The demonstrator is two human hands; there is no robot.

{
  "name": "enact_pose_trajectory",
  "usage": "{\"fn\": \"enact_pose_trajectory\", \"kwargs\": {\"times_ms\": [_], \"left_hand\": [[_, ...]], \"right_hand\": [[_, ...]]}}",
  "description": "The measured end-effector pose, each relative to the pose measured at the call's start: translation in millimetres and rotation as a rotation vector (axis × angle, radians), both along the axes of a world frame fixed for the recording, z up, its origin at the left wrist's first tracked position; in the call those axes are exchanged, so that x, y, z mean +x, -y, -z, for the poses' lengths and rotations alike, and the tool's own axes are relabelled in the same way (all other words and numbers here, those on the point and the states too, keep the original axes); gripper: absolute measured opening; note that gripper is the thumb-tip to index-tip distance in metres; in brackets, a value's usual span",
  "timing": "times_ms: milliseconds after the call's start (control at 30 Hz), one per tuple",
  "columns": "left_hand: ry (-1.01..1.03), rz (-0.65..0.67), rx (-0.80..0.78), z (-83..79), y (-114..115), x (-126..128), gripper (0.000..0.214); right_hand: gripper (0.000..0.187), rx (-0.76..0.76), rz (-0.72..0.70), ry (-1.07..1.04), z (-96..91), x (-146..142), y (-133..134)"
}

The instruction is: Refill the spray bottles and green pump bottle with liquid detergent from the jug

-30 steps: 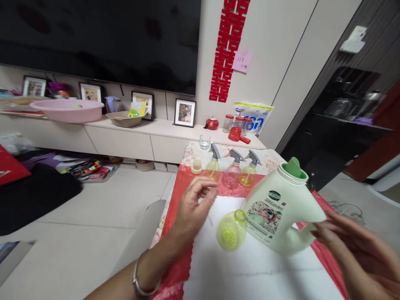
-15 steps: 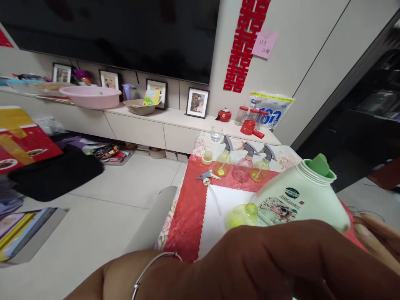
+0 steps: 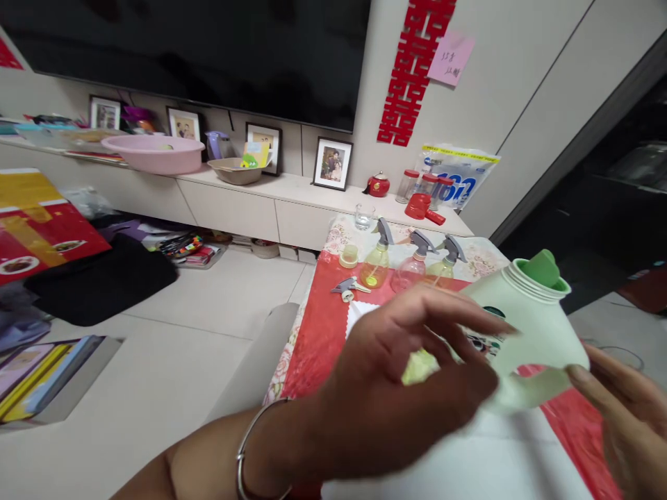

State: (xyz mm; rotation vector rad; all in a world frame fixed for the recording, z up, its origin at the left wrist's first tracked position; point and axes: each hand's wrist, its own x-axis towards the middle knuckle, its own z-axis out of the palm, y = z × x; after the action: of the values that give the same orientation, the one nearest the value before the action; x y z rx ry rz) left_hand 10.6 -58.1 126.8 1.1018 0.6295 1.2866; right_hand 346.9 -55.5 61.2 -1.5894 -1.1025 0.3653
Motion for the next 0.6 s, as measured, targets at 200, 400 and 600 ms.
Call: {"fn": "enact_pose_trajectory", "kwargs": {"times_ms": [200,400,600], "left_hand": [[-0.307,-0.305,0.144,56.9,-54.0,41.6,0.041],[-0.522,-0.275,0.175,130.0,-54.5,59.5,0.071],[-0.614,-0.159,0.219,154.4,-55.3,60.9,0.095]], "right_hand": [[0.062,-0.308,-0.138,-0.186,-0.7,-2.7,-12.1],[0.05,-0.285,-0.136,-0.238,41.9,12.2,-25.2],[0.041,-0.016,0.16,-0.235,75.9,2.7,-41.1]]}}
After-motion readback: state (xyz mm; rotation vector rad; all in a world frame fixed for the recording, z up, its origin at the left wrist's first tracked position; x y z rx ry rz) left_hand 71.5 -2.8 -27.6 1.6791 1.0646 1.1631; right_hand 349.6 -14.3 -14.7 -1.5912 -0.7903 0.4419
